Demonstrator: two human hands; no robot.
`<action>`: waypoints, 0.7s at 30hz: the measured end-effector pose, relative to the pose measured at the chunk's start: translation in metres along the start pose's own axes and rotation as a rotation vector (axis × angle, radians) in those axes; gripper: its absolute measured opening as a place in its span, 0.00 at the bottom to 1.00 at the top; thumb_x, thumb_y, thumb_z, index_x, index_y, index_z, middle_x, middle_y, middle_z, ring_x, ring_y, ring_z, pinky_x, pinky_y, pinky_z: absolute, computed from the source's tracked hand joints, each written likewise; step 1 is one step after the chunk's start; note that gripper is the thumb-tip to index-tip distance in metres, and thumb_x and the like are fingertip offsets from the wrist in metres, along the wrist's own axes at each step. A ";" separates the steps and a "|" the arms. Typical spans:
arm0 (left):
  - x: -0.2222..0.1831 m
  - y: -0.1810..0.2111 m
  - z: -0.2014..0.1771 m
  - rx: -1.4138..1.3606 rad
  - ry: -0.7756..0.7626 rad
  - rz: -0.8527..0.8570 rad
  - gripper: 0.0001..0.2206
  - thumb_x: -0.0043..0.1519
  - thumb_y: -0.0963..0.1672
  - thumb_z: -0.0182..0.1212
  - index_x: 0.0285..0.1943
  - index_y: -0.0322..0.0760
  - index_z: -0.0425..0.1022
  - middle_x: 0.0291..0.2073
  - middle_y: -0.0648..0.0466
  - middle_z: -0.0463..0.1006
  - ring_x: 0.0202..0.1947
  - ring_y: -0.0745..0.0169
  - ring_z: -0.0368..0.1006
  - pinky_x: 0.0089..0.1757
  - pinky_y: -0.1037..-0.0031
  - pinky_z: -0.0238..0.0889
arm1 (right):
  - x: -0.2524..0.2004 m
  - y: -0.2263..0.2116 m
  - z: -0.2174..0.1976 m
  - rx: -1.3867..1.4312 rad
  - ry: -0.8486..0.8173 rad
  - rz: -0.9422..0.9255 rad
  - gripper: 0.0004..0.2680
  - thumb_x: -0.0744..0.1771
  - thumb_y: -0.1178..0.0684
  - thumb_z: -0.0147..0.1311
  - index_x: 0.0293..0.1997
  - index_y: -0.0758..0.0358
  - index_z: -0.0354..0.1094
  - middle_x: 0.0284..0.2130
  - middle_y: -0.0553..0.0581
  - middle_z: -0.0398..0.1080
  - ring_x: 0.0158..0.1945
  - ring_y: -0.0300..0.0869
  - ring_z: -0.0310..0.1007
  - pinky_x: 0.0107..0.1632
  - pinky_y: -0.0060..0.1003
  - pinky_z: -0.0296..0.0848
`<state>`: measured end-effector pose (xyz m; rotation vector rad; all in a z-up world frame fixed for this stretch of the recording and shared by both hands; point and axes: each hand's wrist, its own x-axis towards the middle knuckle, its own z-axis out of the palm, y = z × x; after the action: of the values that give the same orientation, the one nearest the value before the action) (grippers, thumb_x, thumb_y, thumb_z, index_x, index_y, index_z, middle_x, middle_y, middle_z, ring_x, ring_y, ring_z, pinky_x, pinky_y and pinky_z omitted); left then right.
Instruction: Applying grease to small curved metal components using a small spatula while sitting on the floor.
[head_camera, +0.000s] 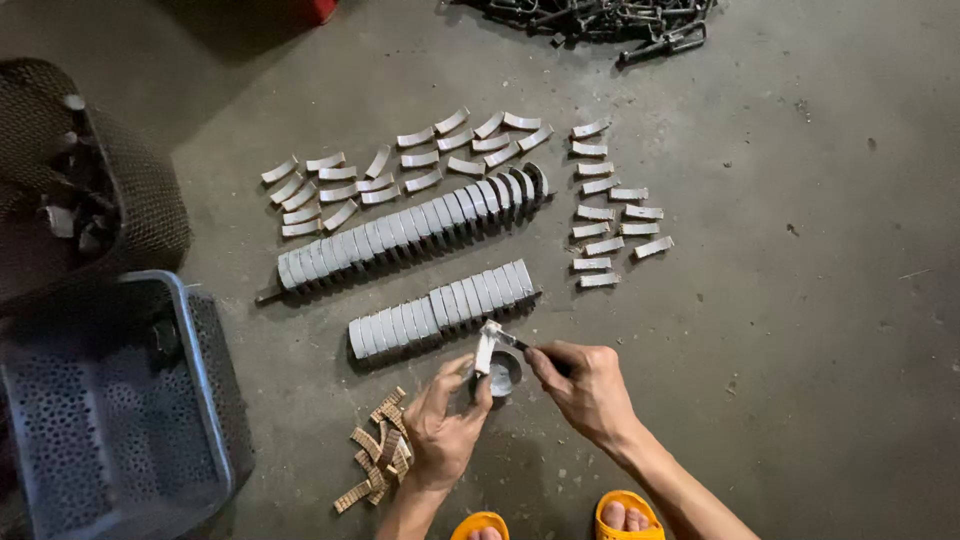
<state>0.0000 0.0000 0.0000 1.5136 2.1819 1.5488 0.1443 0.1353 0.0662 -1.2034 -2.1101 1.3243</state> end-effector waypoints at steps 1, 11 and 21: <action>-0.001 -0.001 0.001 -0.001 -0.003 0.001 0.10 0.55 0.40 0.72 0.38 0.33 0.73 0.45 0.43 0.84 0.33 0.60 0.84 0.32 0.77 0.83 | 0.001 0.003 -0.001 0.001 0.002 0.002 0.06 0.65 0.55 0.59 0.33 0.65 0.82 0.12 0.49 0.71 0.12 0.33 0.58 0.15 0.30 0.57; 0.005 -0.014 -0.012 -0.068 -0.082 -0.269 0.15 0.54 0.38 0.71 0.50 0.36 0.76 0.36 0.52 0.87 0.27 0.69 0.84 0.24 0.82 0.80 | 0.000 0.077 -0.006 0.247 0.109 0.265 0.06 0.65 0.56 0.60 0.34 0.66 0.83 0.15 0.53 0.75 0.14 0.34 0.60 0.17 0.28 0.57; 0.189 0.005 0.125 0.030 -0.342 -0.249 0.14 0.53 0.41 0.70 0.48 0.34 0.82 0.28 0.57 0.85 0.24 0.69 0.76 0.30 0.77 0.69 | -0.053 0.133 0.074 0.346 -0.237 0.166 0.03 0.65 0.57 0.62 0.37 0.64 0.79 0.21 0.51 0.76 0.22 0.34 0.65 0.29 0.32 0.71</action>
<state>-0.0257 0.2231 0.0272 1.3340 2.1042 1.0968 0.1855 0.0775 -0.0785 -1.1371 -1.8508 1.8983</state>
